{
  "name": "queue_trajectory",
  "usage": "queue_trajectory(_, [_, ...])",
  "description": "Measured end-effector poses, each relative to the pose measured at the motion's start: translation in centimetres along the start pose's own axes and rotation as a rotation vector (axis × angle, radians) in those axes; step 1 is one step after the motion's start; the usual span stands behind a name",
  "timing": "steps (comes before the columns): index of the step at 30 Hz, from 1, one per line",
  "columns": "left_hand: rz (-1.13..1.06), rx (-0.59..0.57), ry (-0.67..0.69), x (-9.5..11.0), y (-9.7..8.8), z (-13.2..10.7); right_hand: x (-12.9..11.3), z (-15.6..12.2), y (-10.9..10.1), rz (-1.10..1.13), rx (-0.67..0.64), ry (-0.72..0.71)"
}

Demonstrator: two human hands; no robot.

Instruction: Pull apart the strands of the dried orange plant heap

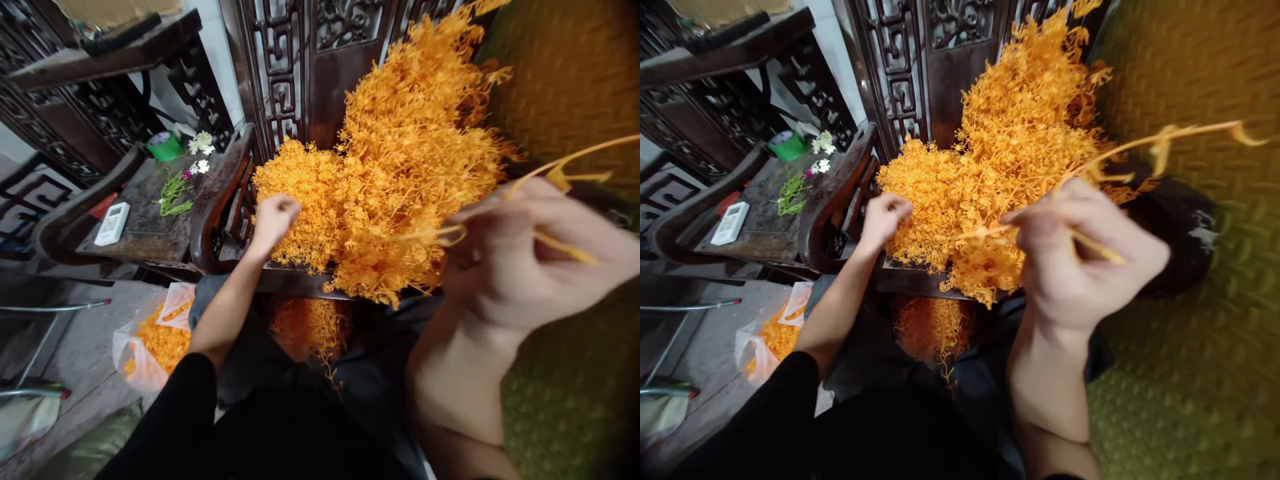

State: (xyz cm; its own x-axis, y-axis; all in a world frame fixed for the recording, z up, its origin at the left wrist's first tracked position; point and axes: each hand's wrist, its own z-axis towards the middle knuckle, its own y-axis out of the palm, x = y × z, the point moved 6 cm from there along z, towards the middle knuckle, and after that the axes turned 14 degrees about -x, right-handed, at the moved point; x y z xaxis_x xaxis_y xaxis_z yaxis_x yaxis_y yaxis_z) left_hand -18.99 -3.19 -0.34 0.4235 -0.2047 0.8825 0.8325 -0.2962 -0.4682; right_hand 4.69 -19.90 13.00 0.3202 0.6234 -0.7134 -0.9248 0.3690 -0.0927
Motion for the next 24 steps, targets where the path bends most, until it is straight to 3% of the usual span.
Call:
queue_trajectory(1, [0.179,-0.276,-0.087,-1.8,2.3,-0.8,0.1,0.1,-0.9,0.007,0.118,-0.031])
queue_trajectory(2, [0.233,-0.398,-0.127,-3.3,3.9,-2.0,0.3,0.2,-1.6,0.019,0.212,-0.070])
queue_trajectory(4, [0.303,-0.483,-0.167,-5.6,6.4,-4.3,1.1,0.6,-2.0,0.040,0.257,-0.060])
queue_trajectory(8, [0.438,-0.472,-0.214,-7.7,9.3,-6.1,1.8,0.5,-1.3,0.104,0.227,-0.038])
queue_trajectory(10, [0.538,-0.420,-0.258,-7.9,9.1,-5.5,1.6,0.2,-1.0,0.144,0.194,-0.044])
queue_trajectory(14, [0.695,-0.350,-0.320,-7.3,7.0,-4.4,2.1,0.0,-0.7,0.207,0.124,0.063])
queue_trajectory(18, [0.654,-0.448,-0.255,-4.0,4.5,-4.0,4.5,0.4,1.3,0.544,-0.092,0.376])
queue_trajectory(21, [0.520,-0.447,-0.104,1.9,2.7,-4.0,5.7,0.6,3.2,0.673,-0.248,0.531])
queue_trajectory(24, [-0.063,-0.512,0.192,9.2,2.7,-4.5,6.1,0.8,4.7,0.618,-0.351,0.501])
